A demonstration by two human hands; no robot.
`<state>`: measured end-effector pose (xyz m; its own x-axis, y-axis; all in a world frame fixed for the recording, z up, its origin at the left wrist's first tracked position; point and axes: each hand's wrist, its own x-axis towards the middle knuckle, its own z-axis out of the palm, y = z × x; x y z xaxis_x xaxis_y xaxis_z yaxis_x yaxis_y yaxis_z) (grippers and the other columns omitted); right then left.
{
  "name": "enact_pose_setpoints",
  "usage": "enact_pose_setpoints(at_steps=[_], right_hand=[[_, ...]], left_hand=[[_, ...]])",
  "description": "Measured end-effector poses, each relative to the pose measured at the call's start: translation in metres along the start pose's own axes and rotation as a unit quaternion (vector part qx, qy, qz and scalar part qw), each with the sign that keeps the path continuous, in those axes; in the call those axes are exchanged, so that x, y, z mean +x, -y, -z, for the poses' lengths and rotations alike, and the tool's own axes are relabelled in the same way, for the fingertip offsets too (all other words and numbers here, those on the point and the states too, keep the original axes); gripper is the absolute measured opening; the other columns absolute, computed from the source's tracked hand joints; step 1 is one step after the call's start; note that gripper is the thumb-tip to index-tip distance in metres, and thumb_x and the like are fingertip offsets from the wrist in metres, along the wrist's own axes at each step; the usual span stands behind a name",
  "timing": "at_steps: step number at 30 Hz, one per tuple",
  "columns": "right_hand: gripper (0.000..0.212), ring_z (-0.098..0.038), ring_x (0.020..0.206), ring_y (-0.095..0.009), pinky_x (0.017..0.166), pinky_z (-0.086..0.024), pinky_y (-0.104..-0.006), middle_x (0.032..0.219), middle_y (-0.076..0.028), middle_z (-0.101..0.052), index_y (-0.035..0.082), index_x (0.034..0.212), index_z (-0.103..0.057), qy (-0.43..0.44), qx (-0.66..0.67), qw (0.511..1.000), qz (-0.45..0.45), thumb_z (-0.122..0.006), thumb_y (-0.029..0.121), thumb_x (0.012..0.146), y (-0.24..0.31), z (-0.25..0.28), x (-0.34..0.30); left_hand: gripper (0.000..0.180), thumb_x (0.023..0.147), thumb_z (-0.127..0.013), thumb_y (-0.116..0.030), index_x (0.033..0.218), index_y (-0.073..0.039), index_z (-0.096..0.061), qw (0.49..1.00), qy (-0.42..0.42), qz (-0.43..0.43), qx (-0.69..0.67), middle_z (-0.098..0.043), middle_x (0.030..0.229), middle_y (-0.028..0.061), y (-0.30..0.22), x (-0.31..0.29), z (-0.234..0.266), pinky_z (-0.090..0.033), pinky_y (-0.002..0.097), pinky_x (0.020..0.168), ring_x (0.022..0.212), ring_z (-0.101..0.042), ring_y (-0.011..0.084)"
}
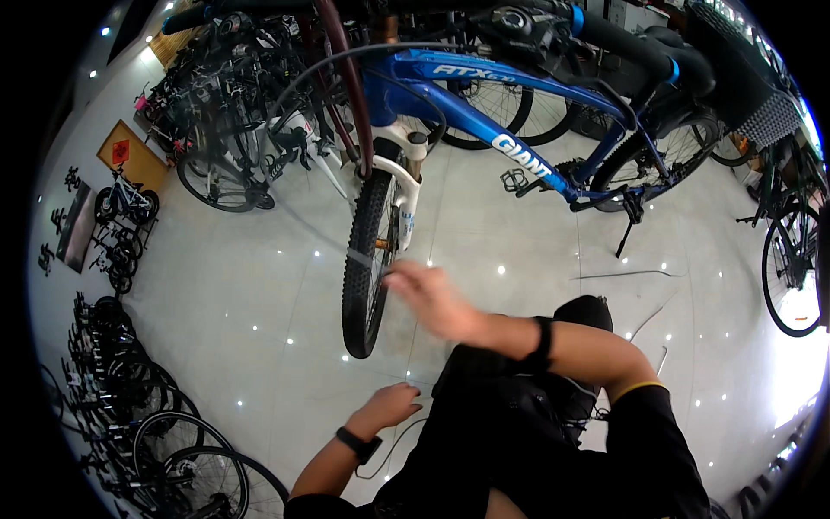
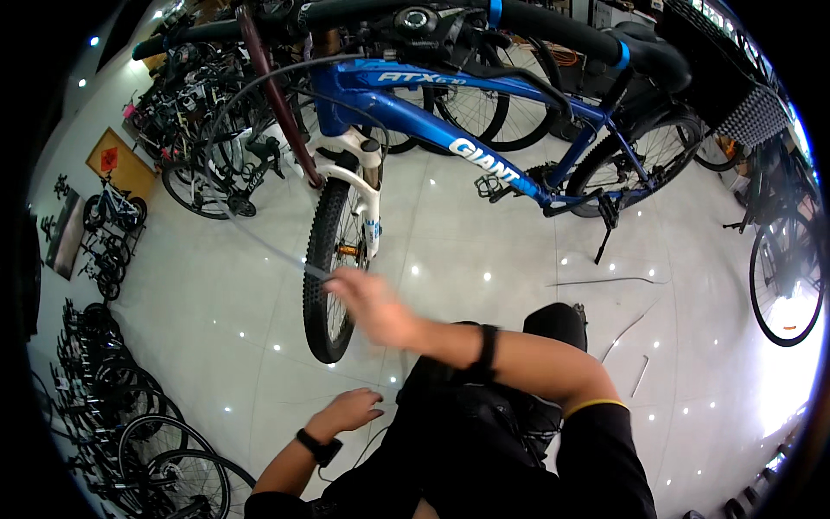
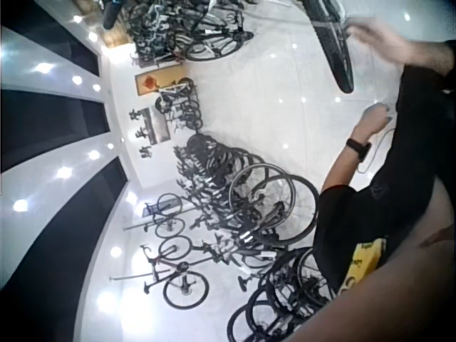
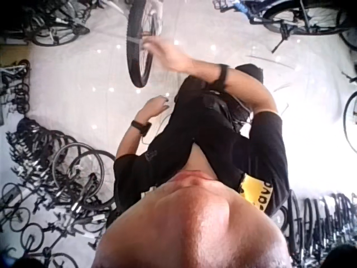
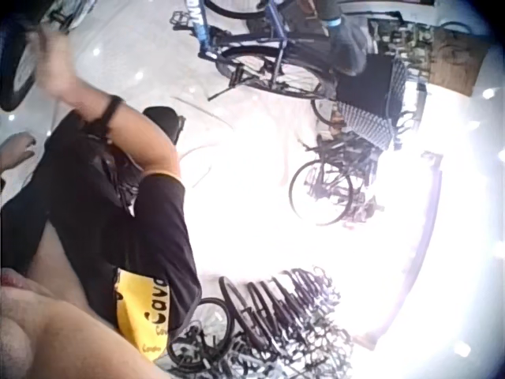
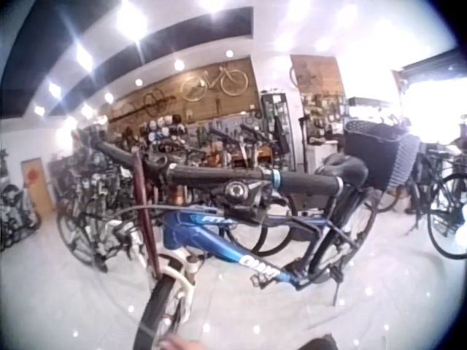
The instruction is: The person sits on the floor in a bicycle shop and works on a blue Giant bicycle. They use pliers to cut a cable, insert a ferrule, and thread the cable through the handlebar and frame, finally routing it toward the rear derailleur.
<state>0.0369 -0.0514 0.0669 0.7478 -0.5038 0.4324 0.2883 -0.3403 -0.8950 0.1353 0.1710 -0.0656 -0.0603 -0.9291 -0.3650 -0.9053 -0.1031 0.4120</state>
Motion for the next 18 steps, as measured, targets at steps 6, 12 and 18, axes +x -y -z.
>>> enact_pose_setpoints(at_steps=[6, 12, 18], right_hand=[[0.013, -0.057, 0.069, -0.022, 0.066, -0.047, -0.0315, 0.077, -0.014, -0.06, 0.001, 0.099, -0.06, -0.073, -0.195, 0.978, 0.028, -0.054, 0.012, 0.098, -0.001, 0.151, 0.002], [0.011, -0.048, 0.071, -0.011, 0.068, -0.043, -0.0249, 0.076, -0.004, -0.055, 0.0, 0.1, -0.058, -0.193, -0.277, 0.939, 0.07, -0.052, 0.01, 0.099, 0.002, 0.265, 0.011], [0.011, -0.043, 0.075, -0.006, 0.068, -0.036, -0.0214, 0.082, 0.004, -0.052, 0.002, 0.094, -0.058, -0.268, -0.21, 0.934, 0.11, -0.054, 0.011, 0.099, -0.003, 0.312, 0.035]], left_hand=[[0.026, 0.086, -0.064, -0.005, 0.111, 0.0, -0.062, 0.92, -0.356, 0.027, -0.159, -0.064, 0.094, 0.0128, -0.058, -0.037, 0.187, -0.05, 0.0318, 0.073, 0.082, -0.064, 0.022], [0.046, 0.089, -0.061, 0.0, 0.132, 0.007, -0.046, 0.808, -0.546, -0.138, -0.17, -0.059, 0.119, 0.0169, -0.103, 0.036, 0.263, -0.051, 0.0309, 0.084, 0.097, -0.062, 0.0191], [0.048, 0.093, -0.061, -0.006, 0.135, 0.007, -0.042, 0.798, -0.527, -0.203, -0.21, -0.059, 0.122, 0.0185, -0.142, 0.14, 0.281, -0.051, 0.0324, 0.089, 0.102, -0.063, 0.0202]])
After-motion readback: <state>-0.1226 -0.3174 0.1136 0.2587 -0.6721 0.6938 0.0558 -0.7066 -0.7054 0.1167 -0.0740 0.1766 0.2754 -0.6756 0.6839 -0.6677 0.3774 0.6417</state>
